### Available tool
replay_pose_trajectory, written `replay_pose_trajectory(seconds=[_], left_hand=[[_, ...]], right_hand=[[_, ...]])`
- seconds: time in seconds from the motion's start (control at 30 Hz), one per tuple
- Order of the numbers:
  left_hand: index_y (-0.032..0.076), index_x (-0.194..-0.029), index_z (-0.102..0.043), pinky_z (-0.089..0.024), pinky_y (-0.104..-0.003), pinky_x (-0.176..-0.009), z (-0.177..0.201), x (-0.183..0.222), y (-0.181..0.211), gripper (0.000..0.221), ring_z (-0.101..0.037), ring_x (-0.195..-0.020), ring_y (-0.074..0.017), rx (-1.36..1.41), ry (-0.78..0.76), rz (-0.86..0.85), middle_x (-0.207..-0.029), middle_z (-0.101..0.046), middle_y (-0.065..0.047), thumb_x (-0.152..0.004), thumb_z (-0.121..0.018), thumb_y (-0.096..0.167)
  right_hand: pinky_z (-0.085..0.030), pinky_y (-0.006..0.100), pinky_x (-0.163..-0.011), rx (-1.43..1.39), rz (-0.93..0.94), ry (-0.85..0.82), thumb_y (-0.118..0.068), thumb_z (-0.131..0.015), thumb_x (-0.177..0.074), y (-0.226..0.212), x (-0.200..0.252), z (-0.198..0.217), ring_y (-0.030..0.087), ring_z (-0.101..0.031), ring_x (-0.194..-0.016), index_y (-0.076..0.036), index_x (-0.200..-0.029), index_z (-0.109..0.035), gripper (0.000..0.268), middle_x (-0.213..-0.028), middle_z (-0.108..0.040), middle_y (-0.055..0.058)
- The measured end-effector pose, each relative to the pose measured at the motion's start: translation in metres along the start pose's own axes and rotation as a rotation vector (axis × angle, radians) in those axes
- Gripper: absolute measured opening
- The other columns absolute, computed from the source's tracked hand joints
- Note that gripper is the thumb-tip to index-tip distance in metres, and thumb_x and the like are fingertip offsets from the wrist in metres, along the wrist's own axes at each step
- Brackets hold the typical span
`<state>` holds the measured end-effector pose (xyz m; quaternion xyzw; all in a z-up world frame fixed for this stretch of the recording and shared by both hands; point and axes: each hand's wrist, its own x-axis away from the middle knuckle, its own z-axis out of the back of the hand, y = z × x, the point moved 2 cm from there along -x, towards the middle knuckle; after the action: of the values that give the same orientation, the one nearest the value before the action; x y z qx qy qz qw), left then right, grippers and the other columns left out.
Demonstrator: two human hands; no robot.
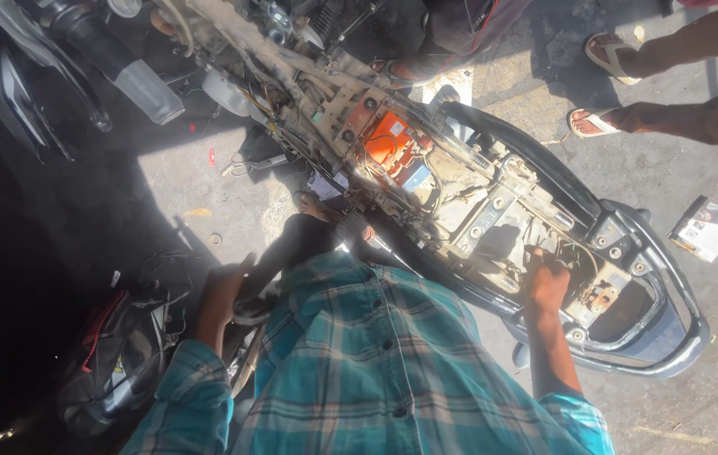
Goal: Repairing the battery and electrical wiring of a motorcycle.
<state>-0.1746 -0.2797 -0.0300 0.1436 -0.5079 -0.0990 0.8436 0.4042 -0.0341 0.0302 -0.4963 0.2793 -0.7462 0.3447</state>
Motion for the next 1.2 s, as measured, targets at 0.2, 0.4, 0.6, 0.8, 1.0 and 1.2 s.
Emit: replay_pose_trajectory(seconds=[0.2, 0.4, 0.6, 0.8, 1.0, 1.2], left_hand=[[-0.004, -0.116, -0.074, -0.052, -0.05, -0.089, 0.039, 0.01, -0.13, 0.064, -0.069, -0.11, -0.0406, -0.394, 0.136, 0.095, -0.115, -0.072, -0.03, -0.097, -0.062, 0.056], [-0.005, -0.12, -0.076, -0.048, -0.045, -0.104, 0.038, 0.035, -0.185, 0.065, -0.066, -0.122, -0.0373, -0.241, 0.042, 0.303, -0.125, -0.073, -0.024, -0.09, -0.074, 0.053], [0.0, -0.113, -0.08, -0.051, -0.044, -0.095, 0.047, 0.025, -0.15, 0.059, -0.072, -0.11, -0.035, -0.296, -0.011, 0.218, -0.113, -0.078, -0.021, -0.091, -0.071, 0.054], [0.001, -0.106, -0.081, -0.052, -0.045, -0.083, 0.091, 0.04, -0.065, 0.053, -0.074, -0.095, -0.0325, -0.281, 0.037, 0.059, -0.099, -0.079, -0.019, -0.094, -0.066, 0.051], [0.001, -0.105, -0.08, -0.053, -0.045, -0.083, 0.129, 0.024, -0.079, 0.05, -0.076, -0.092, -0.0329, -0.327, 0.029, -0.021, -0.095, -0.08, -0.021, -0.094, -0.065, 0.048], [0.003, -0.117, -0.079, -0.047, -0.047, -0.099, 0.157, -0.002, -0.128, 0.057, -0.065, -0.118, -0.0384, -0.506, -0.001, 0.062, -0.122, -0.073, -0.023, -0.097, -0.063, 0.054]], right_hand=[[-0.052, 0.041, -0.066, 0.658, 0.359, 0.299, -0.031, -0.07, -0.102, 0.014, 0.003, 0.038, 0.031, -0.067, -0.072, 0.006, -0.11, -0.072, 0.038, -0.081, -0.069, 0.021], [-0.059, 0.04, -0.076, 0.943, 0.061, 0.018, -0.037, -0.073, -0.086, 0.016, -0.013, 0.038, 0.032, -0.077, -0.081, -0.008, -0.109, -0.076, 0.038, -0.089, -0.077, 0.021], [-0.058, 0.042, -0.081, 0.99, -0.007, -0.042, -0.045, -0.073, -0.089, -0.036, 0.028, -0.014, 0.033, -0.076, -0.086, -0.028, -0.109, -0.082, 0.028, -0.097, -0.078, 0.016], [-0.057, 0.046, -0.081, 0.922, 0.013, 0.124, -0.047, -0.075, -0.088, -0.022, 0.064, -0.024, 0.037, -0.074, -0.089, -0.023, -0.11, -0.081, 0.034, -0.099, -0.076, 0.02], [-0.055, 0.05, -0.081, 0.941, 0.009, 0.244, -0.041, -0.074, -0.089, 0.045, 0.047, -0.021, 0.044, -0.071, -0.092, -0.009, -0.11, -0.077, 0.039, -0.1, -0.073, 0.027], [-0.055, 0.051, -0.083, 0.89, 0.053, 0.275, -0.028, -0.07, -0.088, 0.072, 0.02, 0.002, 0.045, -0.07, -0.094, 0.0, -0.101, -0.073, 0.031, -0.098, -0.073, 0.028]])
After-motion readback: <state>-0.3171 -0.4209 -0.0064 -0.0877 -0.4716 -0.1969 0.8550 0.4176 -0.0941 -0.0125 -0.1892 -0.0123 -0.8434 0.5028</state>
